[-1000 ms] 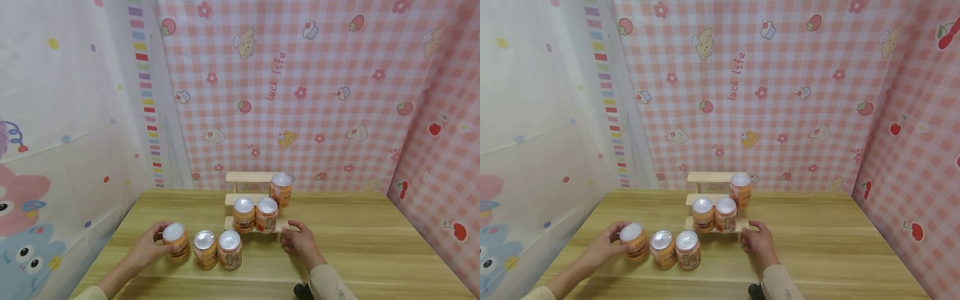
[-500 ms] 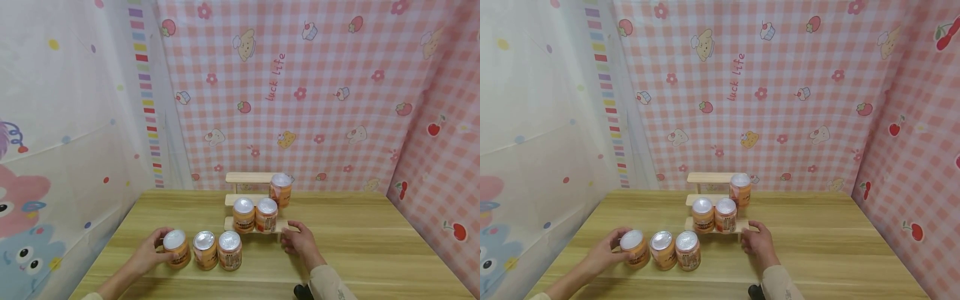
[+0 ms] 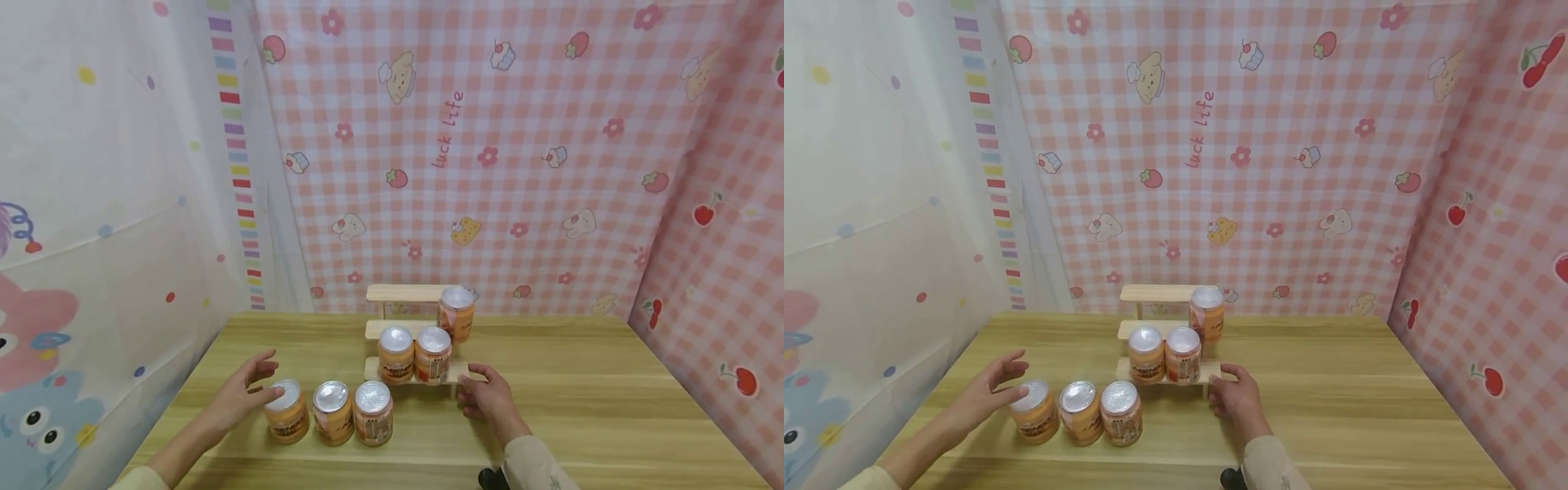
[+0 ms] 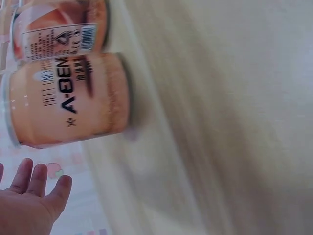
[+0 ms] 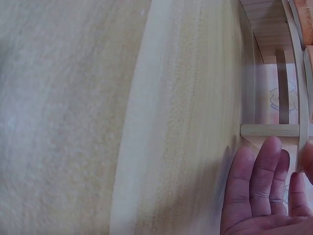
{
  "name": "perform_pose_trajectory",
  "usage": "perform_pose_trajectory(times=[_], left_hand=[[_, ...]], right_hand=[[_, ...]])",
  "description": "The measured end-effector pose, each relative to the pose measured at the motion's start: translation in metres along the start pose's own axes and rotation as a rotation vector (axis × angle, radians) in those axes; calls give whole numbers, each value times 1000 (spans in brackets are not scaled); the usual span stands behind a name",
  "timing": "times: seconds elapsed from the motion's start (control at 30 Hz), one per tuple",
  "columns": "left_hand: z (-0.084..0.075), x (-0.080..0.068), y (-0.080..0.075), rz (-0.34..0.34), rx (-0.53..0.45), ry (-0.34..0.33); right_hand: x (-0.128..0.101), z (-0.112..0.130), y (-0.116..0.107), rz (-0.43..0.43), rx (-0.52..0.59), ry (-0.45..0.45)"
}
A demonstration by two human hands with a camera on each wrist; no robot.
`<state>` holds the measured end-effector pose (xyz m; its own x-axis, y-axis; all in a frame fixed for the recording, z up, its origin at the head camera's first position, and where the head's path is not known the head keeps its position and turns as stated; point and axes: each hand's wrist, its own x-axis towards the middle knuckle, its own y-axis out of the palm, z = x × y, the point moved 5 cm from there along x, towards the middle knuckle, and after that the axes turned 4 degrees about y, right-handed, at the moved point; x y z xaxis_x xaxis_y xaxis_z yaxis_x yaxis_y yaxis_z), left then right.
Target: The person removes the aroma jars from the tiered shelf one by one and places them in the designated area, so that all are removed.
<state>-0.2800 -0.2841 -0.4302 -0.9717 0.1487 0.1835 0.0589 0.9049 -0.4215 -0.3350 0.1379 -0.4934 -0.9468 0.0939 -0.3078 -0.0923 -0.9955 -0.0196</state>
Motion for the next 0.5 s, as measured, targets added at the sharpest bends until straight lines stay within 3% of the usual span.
perform_pose_trajectory(times=[0.3, 0.5], left_hand=[[-21, 25, -5, -32, 65, 49], [-44, 55, -7, -33, 17, 42]], right_hand=[[-1, 1, 0, -3, -4, 4], [0, 2, -1, 5, -6, 5]])
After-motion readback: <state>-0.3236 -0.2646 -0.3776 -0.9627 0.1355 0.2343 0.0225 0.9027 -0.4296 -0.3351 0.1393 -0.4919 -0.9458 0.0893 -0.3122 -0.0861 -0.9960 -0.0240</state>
